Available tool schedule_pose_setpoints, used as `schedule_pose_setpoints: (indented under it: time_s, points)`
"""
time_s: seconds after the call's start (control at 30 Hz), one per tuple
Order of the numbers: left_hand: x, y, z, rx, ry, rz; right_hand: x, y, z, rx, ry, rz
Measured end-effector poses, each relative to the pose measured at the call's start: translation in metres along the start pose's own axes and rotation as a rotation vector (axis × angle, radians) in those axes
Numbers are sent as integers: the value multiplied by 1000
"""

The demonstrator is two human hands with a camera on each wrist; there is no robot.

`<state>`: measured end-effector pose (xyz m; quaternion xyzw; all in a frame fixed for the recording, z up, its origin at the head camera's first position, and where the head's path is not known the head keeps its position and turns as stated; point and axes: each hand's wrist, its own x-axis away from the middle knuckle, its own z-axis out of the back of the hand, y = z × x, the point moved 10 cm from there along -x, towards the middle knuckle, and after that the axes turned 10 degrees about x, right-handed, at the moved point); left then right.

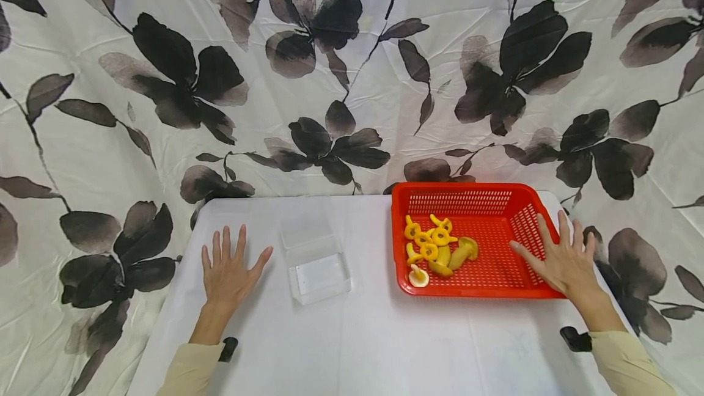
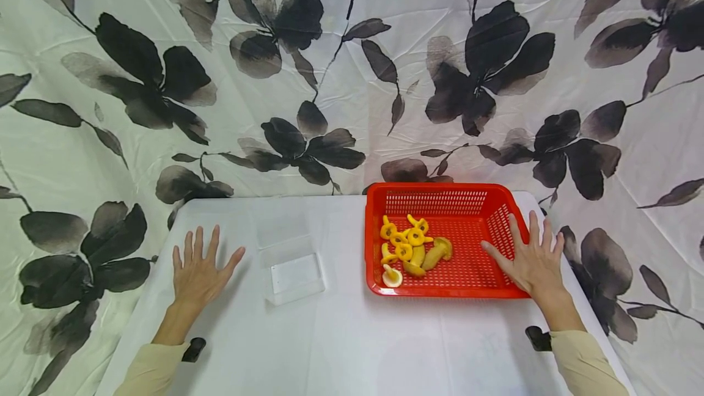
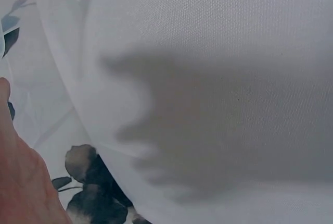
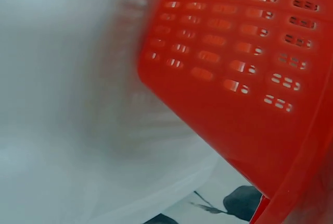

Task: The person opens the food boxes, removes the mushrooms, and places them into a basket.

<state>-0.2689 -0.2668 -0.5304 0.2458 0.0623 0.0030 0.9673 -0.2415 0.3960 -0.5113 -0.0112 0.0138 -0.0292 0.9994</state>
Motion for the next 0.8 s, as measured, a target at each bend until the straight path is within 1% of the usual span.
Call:
schedule_pose_setpoints:
  time_s: [0.23,0.47,0.8]
  points:
    - [0,-5,-2,-7,5,-1,-1,-2,0,-30,-2,5]
    - [1,-5,0,-4,8,3,-1,0,-2,-40,-6,-4]
    - [3,-7,2,-8,17,3,1,1,-3,-51,9,-2]
